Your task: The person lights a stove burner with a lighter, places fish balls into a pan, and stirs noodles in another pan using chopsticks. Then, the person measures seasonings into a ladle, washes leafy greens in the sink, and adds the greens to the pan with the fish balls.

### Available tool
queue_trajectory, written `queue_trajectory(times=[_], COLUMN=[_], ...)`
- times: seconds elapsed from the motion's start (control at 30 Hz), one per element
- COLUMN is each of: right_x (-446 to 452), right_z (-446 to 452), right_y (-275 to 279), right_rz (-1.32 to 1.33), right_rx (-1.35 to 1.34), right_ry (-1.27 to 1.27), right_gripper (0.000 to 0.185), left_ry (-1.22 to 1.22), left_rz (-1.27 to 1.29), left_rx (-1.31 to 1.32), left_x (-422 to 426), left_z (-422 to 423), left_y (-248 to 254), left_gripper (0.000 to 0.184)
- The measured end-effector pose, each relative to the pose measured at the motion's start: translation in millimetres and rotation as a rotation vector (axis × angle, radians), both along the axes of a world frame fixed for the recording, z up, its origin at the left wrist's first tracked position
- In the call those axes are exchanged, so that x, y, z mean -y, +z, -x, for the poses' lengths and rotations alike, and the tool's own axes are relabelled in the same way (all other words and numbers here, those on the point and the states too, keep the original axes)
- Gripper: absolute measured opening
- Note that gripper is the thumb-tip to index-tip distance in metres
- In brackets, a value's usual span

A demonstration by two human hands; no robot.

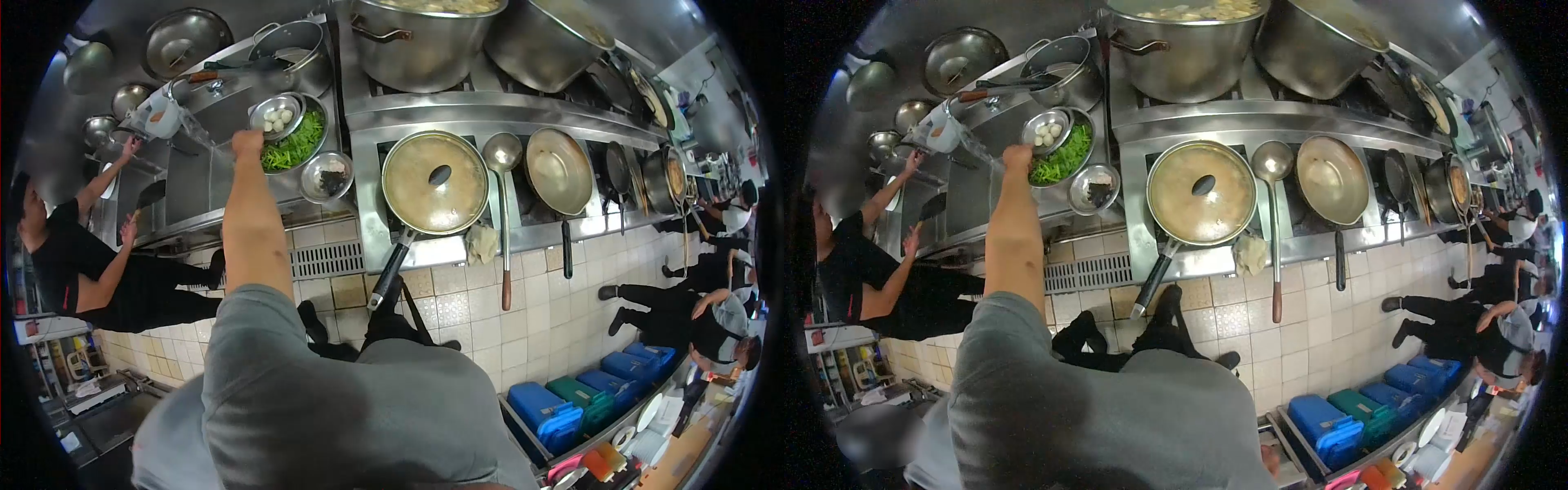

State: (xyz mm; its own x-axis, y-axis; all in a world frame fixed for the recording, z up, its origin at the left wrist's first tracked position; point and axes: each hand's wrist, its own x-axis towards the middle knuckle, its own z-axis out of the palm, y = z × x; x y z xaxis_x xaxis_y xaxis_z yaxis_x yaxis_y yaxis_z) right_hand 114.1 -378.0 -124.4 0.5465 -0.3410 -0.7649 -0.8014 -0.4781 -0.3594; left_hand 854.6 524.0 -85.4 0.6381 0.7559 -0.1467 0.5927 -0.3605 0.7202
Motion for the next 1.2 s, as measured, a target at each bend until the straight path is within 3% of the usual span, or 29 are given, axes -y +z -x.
queue_trajectory(times=[0.07,0.13,0.17,0.2,0.23,0.27,0.33,0.47,0.5,0.57,0.67,0.8,0.87,0.9,0.97,1.1,1.2], right_x=[-2.1,3.1,4.6,4.7,-0.5,-3.7,-2.7,-15.6,-20.7,-19.6,9.2,34.3,46.1,46.5,37.7,24.1,14.2], right_z=[-32.1,-58.3,-69.9,-85.9,-102.9,-118.0,-139.4,-162.4,-167.3,-173.0,-168.8,-202.4,-231.4,-254.0,-316.9,-424.5,-502.9], right_y=[17.7,20.5,22.5,23.0,24.3,25.2,16.5,-2.3,-3.9,-4.1,-51.9,-50.4,-37.3,-29.3,32.4,139.7,210.9], right_rz=[0.040,0.128,0.181,0.177,0.116,0.047,0.022,-0.065,-0.098,-0.042,0.001,-0.082,-0.076,-0.155,-0.218,-0.330,0.094], right_rx=[0.047,0.189,0.270,0.287,0.281,0.265,0.308,0.354,0.264,0.122,0.033,-0.064,0.299,0.471,0.613,1.140,1.459], right_ry=[0.128,0.451,0.592,0.465,-0.001,-0.460,-0.394,-0.184,-0.209,-0.155,0.002,-0.128,-0.062,-0.154,-0.273,-0.244,0.216], right_gripper=[0.017,0.018,0.019,0.019,0.022,0.025,0.029,0.037,0.040,0.044,0.043,0.043,0.035,0.030,0.025,0.020,0.024], left_ry=[-0.150,0.067,0.058,0.118,0.179,0.178,0.238,0.135,0.060,-0.122,-0.312,-0.489,-0.576,-0.578,-0.605,-0.736,-0.763], left_rz=[-0.311,0.276,0.278,0.441,0.603,0.603,0.747,0.663,0.642,0.787,0.948,1.369,1.448,1.429,1.403,1.366,1.292], left_rx=[-0.282,0.024,0.019,0.245,0.473,0.473,0.575,0.623,0.628,0.575,0.559,0.484,0.385,0.350,0.266,0.156,0.085], left_x=[-12.7,23.5,25.0,24.7,25.1,18.9,6.3,38.4,55.6,100.3,220.6,372.4,444.4,486.4,556.2,651.7,696.0], left_z=[-2.6,15.4,23.4,29.7,36.1,43.5,60.2,107.4,110.7,115.1,116.0,92.7,85.0,88.3,99.7,125.5,137.2], left_y=[-4.8,35.0,34.4,35.0,38.2,41.0,49.4,107.9,115.1,129.6,145.0,110.7,102.6,112.8,128.5,137.5,114.9], left_gripper=[0.031,0.026,0.026,0.021,0.017,0.017,0.012,0.009,0.008,0.008,0.009,0.012,0.012,0.011,0.009,0.009,0.012])
